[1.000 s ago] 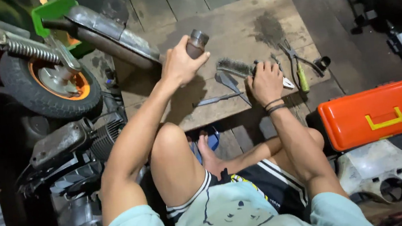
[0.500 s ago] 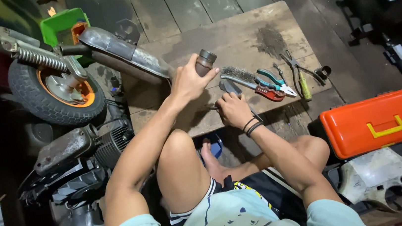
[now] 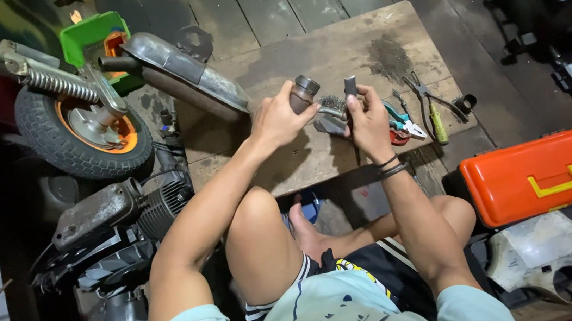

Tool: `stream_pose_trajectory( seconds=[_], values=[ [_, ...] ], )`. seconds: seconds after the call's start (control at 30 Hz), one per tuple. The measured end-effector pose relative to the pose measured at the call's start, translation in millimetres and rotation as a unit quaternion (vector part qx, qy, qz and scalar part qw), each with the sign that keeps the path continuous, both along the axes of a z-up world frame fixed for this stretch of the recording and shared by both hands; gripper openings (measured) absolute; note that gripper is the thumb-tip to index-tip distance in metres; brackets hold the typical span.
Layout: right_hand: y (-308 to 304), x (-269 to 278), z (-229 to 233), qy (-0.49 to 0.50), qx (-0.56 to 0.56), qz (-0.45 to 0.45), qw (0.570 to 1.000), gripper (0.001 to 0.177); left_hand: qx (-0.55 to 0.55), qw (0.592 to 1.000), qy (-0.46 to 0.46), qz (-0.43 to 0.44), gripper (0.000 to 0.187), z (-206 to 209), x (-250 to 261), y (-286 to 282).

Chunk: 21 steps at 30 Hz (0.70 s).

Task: The person sits on the floor and cleans a metal exhaust pipe using a wire brush. They then use a small metal file to scrape and clean the interior of a cylindrical metal part, followed by further brushing of the part's exterior.

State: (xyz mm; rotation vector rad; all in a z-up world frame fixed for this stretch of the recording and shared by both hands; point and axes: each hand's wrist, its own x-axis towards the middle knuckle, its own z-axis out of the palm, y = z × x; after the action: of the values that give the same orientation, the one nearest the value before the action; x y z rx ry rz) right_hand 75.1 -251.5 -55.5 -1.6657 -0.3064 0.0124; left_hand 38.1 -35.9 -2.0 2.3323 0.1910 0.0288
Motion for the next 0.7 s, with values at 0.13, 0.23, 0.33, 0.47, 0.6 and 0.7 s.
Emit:
stream_pose_trajectory(
  seconds=[0.13,0.23,0.33,0.47,0.6,0.7],
  values=[
    [3,-8,7,0.009,0.046,0.023,0.999,0.024,0.019,1.0,0.007,-0.014,0.051,-2,1,-4],
    [7,-20,25,-0.003,0.001,0.033,0.999,0.052,0.028,0.999,0.02,-0.028,0.051,2,0,-4],
    [3,-13,13,0.006,-0.008,0.052,0.999,0.041,0.042,0.998,0.005,-0.046,0.049,1,-5,-6],
    [0,-10,36,-0.038,-0.079,0.092,0.992,0.041,0.036,0.998,-0.019,-0.039,0.047,-3,-5,-6],
    [6,-7,76,-0.072,-0.099,0.122,0.985,0.033,0.022,0.997,-0.065,-0.031,0.048,-22,6,-1],
    [13,-16,122,-0.135,-0.189,0.145,0.962,0.03,0.014,0.995,-0.095,-0.024,0.049,-2,-10,2]
  ],
)
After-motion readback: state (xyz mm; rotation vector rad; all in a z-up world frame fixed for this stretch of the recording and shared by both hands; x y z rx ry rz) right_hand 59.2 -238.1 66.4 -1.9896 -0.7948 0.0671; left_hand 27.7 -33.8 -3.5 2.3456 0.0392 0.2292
